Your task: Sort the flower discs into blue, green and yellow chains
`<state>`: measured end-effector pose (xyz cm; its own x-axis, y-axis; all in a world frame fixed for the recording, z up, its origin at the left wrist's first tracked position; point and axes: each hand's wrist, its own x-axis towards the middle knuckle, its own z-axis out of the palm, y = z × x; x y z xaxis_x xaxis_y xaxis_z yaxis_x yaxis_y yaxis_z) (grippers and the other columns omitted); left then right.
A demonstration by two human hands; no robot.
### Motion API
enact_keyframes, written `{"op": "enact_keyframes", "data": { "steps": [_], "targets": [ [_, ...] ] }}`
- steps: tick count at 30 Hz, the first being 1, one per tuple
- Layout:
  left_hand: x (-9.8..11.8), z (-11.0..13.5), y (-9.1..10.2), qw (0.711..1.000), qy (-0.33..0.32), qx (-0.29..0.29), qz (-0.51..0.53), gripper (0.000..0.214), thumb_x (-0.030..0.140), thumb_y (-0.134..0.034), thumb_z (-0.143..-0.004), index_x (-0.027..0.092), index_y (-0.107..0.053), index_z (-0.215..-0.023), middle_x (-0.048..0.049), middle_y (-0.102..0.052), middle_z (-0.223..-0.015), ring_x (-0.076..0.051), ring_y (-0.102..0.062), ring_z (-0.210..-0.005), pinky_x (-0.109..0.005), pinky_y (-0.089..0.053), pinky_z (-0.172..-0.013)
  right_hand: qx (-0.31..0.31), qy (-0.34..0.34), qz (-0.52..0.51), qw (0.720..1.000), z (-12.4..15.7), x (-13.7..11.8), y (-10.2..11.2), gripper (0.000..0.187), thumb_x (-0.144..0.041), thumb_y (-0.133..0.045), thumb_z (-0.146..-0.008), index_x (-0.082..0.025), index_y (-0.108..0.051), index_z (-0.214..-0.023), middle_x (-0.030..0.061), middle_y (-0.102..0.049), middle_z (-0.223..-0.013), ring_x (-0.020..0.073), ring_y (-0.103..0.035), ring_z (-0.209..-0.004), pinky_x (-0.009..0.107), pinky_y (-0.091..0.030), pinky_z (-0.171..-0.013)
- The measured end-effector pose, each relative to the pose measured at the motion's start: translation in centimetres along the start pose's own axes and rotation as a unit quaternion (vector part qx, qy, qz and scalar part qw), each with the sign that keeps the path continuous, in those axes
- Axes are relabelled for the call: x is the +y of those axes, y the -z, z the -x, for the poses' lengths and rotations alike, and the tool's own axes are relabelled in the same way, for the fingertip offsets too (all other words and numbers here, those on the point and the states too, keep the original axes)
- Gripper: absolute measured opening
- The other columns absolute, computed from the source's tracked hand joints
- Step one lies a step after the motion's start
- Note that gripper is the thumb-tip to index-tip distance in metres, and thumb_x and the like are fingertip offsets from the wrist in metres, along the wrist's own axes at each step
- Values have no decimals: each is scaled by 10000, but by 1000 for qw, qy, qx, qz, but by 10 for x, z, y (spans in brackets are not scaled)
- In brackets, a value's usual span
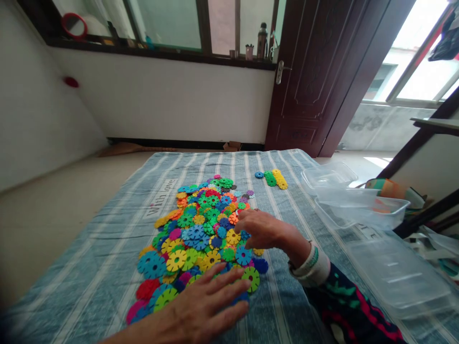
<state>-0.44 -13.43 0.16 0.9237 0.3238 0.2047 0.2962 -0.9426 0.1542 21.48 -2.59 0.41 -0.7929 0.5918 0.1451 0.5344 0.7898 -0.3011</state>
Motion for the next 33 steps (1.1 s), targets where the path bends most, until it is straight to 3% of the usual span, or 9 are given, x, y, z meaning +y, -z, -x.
{"op": "enact_keyframes", "data": {
  "steps": [2,6,9,12,21,28,33],
  "targets": [
    [5,14,-22,999,-28,15,-34,322,288,-511,-892,264,-515,-1213,-43,-591,-1300,-212,-463,-1276,-412,-361,-1089,6,-1,-12,1000,2,-2,4,294,-172,-764,-664,-213,-672,-940,42,-605,-952,175,-560,-898,288,-453,-780],
    [-3,29,-45,995,-52,5,-81,355,352,-447,-920,242,-493,-1255,-46,-540,-1359,-219,-425,-1309,-426,-269,-1134,-6,-31,-1,1000,3,-7,8,298,-168,-742,-685,-206,-666,-970,51,-633,-957,186,-587,-892,291,-466,-770],
    [-16,25,-37,995,-16,-36,-92,431,428,-378,-940,222,-445,-1313,-42,-459,-1433,-232,-354,-1354,-447,-207,-1148,-30,-60,13,998,3,-10,12,346,-159,-706,-716,-193,-644,-1055,72,-647,-1011,204,-602,-927,312,-472,-795],
    [-32,14,-25,993,35,-44,-108,384,370,-375,-951,232,-462,-1298,-39,-452,-1438,-239,-347,-1357,-462,-177,-1146,-34,-92,19,995,5,-10,16,373,-148,-674,-738,-189,-626,-1106,83,-649,-1041,212,-610,-943,322,-472,-808],
    [-100,3,-27,978,124,28,-165,372,385,-431,-932,246,-506,-1270,-61,-515,-1383,-282,-439,-1288,-503,-306,-1045,-49,-141,8,989,3,-6,19,364,-154,-659,-745,-183,-624,-1107,88,-644,-1076,237,-605,-983,346,-459,-834],
    [-128,-6,-22,962,203,58,-170,353,371,-453,-923,228,-554,-1230,-64,-535,-1366,-265,-443,-1286,-486,-320,-1036,-65,-152,18,986,0,-3,12,331,-158,-645,-757,-184,-631,-1086,92,-647,-1043,232,-602,-954,333,-454,-800],
    [-143,-6,-23,953,238,93,-160,346,324,-528,-886,204,-571,-1208,-84,-596,-1289,-269,-514,-1212,-494,-366,-1005,-32,-133,3,991,-2,4,2,310,-147,-649,-749,-197,-641,-1055,75,-652,-1016,208,-595,-938,298,-440,-784]
  ]
}}
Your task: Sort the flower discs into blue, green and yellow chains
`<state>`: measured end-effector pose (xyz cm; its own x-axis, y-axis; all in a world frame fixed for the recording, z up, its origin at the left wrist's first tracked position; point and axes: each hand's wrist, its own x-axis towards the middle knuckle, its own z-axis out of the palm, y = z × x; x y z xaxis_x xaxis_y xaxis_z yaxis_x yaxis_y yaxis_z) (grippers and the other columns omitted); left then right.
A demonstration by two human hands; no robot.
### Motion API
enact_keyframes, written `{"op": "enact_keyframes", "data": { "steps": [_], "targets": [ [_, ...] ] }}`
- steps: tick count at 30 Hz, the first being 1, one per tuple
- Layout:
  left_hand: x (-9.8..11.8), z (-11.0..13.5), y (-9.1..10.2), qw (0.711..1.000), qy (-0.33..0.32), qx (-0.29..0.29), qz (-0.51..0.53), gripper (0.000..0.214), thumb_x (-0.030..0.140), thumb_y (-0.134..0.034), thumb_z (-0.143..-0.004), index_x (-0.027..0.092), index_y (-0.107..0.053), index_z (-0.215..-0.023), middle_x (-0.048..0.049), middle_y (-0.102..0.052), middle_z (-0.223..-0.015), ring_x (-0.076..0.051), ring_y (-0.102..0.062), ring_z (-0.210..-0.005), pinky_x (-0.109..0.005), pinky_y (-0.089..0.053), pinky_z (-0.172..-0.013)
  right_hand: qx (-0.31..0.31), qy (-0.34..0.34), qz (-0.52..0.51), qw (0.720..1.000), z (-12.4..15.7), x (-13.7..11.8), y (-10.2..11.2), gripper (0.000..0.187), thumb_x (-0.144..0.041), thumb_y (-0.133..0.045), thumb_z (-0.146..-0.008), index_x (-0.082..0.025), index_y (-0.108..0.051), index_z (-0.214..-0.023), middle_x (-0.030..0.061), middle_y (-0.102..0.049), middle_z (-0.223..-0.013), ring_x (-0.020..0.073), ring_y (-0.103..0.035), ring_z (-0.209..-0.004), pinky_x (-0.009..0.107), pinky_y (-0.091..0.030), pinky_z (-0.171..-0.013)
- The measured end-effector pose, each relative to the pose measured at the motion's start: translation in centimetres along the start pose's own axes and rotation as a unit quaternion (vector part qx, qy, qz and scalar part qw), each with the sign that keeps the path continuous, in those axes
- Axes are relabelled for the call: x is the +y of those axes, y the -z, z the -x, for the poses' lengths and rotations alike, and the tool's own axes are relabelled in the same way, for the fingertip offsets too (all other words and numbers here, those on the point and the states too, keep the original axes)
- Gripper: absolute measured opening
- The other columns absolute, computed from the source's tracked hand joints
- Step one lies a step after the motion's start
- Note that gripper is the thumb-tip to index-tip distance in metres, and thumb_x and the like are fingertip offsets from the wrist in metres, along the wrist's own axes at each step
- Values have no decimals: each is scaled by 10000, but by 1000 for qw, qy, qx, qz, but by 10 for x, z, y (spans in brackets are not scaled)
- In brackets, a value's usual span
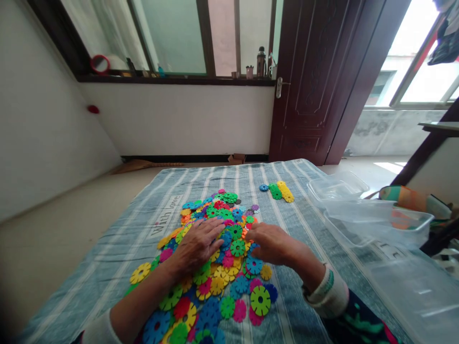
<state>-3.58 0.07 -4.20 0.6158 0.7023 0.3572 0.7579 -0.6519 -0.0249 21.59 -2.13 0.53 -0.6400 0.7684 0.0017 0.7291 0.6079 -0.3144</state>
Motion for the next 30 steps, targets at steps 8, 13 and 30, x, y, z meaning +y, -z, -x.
{"op": "enact_keyframes", "data": {
  "steps": [8,13,30],
  "targets": [
    [-9,7,12,999,34,28,9,234,205,-621,-806,185,-630,-1039,-83,-675,-1117,-241,-614,-1029,-437,-469,-920,57,-43,-14,997,-14,8,-10,111,-217,-573,-834,-213,-654,-910,46,-641,-932,173,-588,-891,259,-398,-741],
    [-16,9,11,998,54,44,-5,226,193,-578,-825,171,-634,-1043,-94,-675,-1101,-246,-607,-1052,-424,-479,-935,41,-92,6,995,-18,9,-17,129,-210,-580,-810,-202,-654,-915,45,-634,-927,184,-582,-880,264,-369,-704],
    [-59,9,32,983,151,103,25,320,334,-436,-848,153,-683,-940,-135,-684,-1097,-272,-605,-1085,-428,-468,-965,158,-68,-22,985,-44,-7,-48,210,-283,-656,-801,-163,-631,-971,104,-595,-1087,242,-520,-1074,373,-417,-923]
  ]
}}
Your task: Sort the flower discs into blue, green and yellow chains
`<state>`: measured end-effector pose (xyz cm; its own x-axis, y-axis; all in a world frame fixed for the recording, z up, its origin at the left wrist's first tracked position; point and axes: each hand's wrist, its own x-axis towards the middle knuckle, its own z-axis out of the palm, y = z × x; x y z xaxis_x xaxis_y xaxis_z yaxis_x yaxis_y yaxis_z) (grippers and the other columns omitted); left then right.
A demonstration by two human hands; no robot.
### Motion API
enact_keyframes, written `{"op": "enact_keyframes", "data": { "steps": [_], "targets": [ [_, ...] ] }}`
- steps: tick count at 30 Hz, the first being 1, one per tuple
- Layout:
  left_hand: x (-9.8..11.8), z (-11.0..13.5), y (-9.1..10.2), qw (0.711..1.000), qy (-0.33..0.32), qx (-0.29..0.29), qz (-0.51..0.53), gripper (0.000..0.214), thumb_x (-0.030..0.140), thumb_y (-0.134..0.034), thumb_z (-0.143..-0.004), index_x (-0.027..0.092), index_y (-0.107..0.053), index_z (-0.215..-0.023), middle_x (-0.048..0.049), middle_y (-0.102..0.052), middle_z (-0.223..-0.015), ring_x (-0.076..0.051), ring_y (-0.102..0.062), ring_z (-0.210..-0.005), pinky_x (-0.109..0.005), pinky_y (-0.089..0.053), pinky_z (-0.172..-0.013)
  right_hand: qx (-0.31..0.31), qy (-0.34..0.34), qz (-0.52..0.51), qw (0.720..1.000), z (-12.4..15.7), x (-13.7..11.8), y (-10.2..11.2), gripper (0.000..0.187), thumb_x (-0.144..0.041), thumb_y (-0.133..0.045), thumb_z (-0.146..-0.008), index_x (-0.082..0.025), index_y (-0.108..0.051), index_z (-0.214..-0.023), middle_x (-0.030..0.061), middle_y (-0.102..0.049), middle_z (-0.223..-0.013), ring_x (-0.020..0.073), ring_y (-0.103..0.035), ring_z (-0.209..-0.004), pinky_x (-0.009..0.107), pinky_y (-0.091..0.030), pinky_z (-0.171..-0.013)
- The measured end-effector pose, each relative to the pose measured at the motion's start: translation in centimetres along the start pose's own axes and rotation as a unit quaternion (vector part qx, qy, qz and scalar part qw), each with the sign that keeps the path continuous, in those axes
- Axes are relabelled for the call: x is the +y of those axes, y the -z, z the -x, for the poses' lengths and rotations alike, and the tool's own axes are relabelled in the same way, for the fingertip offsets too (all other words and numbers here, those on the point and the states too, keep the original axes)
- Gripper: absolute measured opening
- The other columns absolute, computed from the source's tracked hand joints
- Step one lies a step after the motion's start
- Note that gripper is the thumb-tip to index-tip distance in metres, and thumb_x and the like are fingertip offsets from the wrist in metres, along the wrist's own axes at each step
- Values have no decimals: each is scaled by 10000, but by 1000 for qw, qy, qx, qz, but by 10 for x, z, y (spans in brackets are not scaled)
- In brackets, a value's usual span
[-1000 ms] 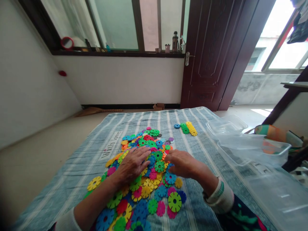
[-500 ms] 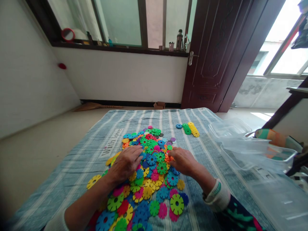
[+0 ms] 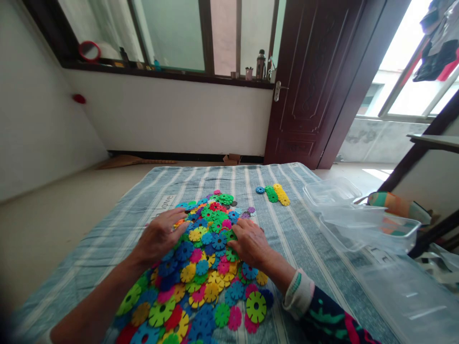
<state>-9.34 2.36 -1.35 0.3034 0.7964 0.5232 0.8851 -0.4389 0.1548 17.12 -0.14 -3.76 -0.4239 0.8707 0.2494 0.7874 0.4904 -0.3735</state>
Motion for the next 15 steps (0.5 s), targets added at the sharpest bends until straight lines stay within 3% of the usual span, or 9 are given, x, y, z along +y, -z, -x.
{"op": "enact_keyframes", "data": {
  "steps": [5,9,12,15],
  "targets": [
    [-43,-2,11,986,164,-13,25,386,407,-444,-780,138,-681,-924,-123,-685,-1123,-265,-609,-1096,-372,-450,-986,53,7,-100,994,-3,4,-3,174,-162,-689,-728,-186,-660,-898,75,-623,-1073,217,-547,-1064,356,-425,-925],
    [-57,3,15,955,289,-32,61,452,417,-457,-764,101,-673,-1004,-104,-684,-1137,-263,-627,-1064,-349,-466,-953,82,14,-225,971,-9,20,9,49,-143,-649,-732,-189,-666,-728,50,-662,-975,176,-605,-953,324,-452,-882],
    [-61,7,12,941,322,-37,96,445,422,-491,-739,114,-680,-999,-73,-710,-1082,-242,-653,-1006,-320,-490,-911,135,-11,-232,963,-24,51,26,66,-199,-628,-749,-180,-675,-706,55,-675,-944,181,-617,-927,340,-452,-880],
    [-62,9,5,942,312,-13,121,404,427,-513,-715,149,-688,-950,-55,-725,-1045,-232,-661,-988,-305,-495,-900,209,-77,-153,963,-47,90,41,103,-219,-598,-746,-181,-682,-700,51,-683,-880,195,-620,-891,354,-452,-865]
  ]
}}
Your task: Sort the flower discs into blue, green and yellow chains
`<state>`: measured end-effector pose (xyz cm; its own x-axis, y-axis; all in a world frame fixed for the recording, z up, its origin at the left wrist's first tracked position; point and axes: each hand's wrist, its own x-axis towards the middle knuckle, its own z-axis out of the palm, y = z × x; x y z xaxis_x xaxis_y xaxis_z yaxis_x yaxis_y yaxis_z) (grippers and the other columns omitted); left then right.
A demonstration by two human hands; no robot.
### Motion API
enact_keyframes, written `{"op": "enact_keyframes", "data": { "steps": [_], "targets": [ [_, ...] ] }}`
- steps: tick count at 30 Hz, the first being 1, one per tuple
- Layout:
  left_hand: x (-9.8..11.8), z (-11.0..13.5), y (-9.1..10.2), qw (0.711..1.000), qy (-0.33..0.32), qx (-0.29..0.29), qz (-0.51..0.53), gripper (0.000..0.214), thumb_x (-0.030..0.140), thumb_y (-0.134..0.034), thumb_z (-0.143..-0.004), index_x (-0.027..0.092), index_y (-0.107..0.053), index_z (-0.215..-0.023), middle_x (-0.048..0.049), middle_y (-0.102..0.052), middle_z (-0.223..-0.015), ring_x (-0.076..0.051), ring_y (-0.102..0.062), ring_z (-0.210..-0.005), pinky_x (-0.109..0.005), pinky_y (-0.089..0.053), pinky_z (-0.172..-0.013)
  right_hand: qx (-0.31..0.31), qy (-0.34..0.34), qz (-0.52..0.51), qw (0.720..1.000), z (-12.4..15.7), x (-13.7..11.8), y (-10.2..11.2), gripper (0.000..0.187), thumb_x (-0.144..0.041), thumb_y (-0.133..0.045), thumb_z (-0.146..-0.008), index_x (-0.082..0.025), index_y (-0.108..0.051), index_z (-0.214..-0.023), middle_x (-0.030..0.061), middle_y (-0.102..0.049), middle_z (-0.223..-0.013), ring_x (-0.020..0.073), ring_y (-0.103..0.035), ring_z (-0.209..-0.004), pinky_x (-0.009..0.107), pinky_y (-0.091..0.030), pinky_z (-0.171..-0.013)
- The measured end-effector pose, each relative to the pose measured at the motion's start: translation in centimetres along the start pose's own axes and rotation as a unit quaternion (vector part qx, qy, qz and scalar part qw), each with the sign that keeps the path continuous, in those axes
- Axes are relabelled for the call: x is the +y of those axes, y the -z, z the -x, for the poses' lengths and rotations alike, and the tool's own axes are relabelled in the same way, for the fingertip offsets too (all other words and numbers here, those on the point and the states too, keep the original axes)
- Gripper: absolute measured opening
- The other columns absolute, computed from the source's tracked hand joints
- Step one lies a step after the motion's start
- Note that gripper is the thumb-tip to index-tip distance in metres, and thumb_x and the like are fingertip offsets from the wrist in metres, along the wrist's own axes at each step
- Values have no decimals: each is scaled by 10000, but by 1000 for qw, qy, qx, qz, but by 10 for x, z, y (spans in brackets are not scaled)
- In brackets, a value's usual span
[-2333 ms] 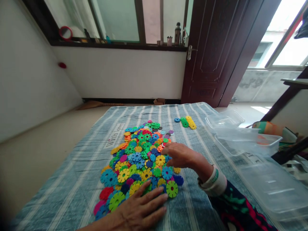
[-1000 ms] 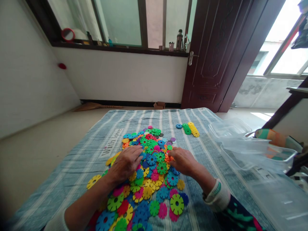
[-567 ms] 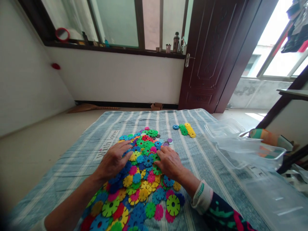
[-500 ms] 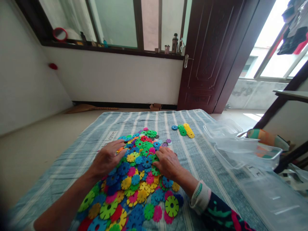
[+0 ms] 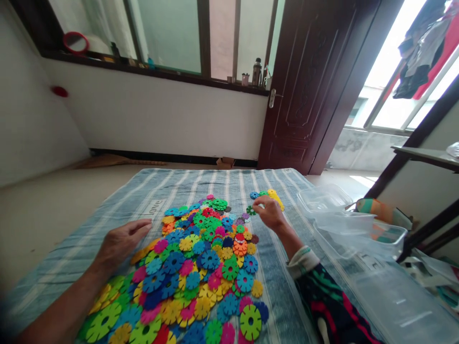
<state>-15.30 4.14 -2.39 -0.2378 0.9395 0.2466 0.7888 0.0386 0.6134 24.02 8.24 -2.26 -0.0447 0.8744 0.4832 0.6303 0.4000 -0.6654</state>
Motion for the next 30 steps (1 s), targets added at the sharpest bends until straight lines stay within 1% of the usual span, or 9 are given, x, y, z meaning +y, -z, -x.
{"op": "enact_keyframes", "data": {
  "steps": [2,4,8,10,15,20,24,27,30],
  "targets": [
    [-2,-1,-4,1000,-13,2,15,396,431,-512,-709,156,-688,-932,-63,-725,-1043,-232,-662,-992,-300,-488,-909,22,-34,73,996,-24,17,6,132,-221,-576,-754,-179,-699,-729,53,-685,-876,194,-621,-871,336,-457,-838],
    [-5,-3,-7,1000,-20,-8,19,402,438,-512,-699,157,-689,-926,-72,-721,-1056,-233,-658,-1003,-297,-476,-928,23,-57,145,988,-44,30,10,162,-217,-557,-764,-182,-715,-767,52,-686,-918,192,-619,-891,324,-449,-851],
    [-11,-6,-10,999,-38,-2,3,382,459,-522,-677,186,-694,-881,-43,-723,-1056,-228,-651,-1010,-307,-464,-949,-2,-73,196,978,-63,47,18,164,-201,-570,-750,-177,-731,-772,59,-688,-947,199,-617,-923,306,-444,-858],
    [-12,-7,-11,999,-50,2,-5,368,457,-522,-677,190,-695,-862,-40,-726,-1046,-224,-657,-990,-306,-470,-939,-21,-74,209,975,-62,55,21,155,-184,-584,-735,-170,-737,-760,65,-691,-932,203,-621,-916,299,-447,-850],
    [-9,-6,-11,997,-64,-20,-26,372,458,-511,-673,178,-690,-840,-69,-718,-1060,-229,-654,-993,-311,-468,-943,-50,-76,236,968,-50,72,21,164,-161,-589,-733,-166,-750,-761,74,-695,-913,218,-626,-906,309,-448,-843],
    [-9,-6,-10,997,-69,-27,-30,376,486,-482,-681,210,-693,-825,-68,-718,-1058,-229,-652,-1007,-293,-455,-959,-42,-85,248,964,-48,82,19,184,-159,-574,-754,-163,-750,-809,82,-692,-932,225,-623,-928,326,-445,-854],
    [-12,-8,-12,997,-68,-27,-35,385,489,-487,-660,204,-689,-823,-64,-717,-1069,-224,-651,-1002,-309,-458,-959,-26,-85,249,964,-43,87,22,212,-199,-566,-782,-186,-729,-917,74,-678,-1005,215,-605,-968,335,-437,-879],
    [-12,-8,-12,997,-70,-28,-34,386,487,-487,-661,203,-688,-830,-64,-714,-1077,-225,-645,-1016,-334,-456,-963,-33,-67,246,966,-34,90,26,220,-224,-599,-764,-197,-711,-951,62,-661,-1021,213,-590,-978,349,-431,-889],
    [-11,-8,-12,997,-67,-34,-33,407,494,-485,-657,193,-692,-837,-70,-710,-1084,-226,-638,-1033,-326,-448,-974,-64,-30,246,967,-25,92,28,245,-244,-669,-711,-199,-703,-949,58,-642,-1022,232,-562,-1014,375,-422,-899]
  ]
}}
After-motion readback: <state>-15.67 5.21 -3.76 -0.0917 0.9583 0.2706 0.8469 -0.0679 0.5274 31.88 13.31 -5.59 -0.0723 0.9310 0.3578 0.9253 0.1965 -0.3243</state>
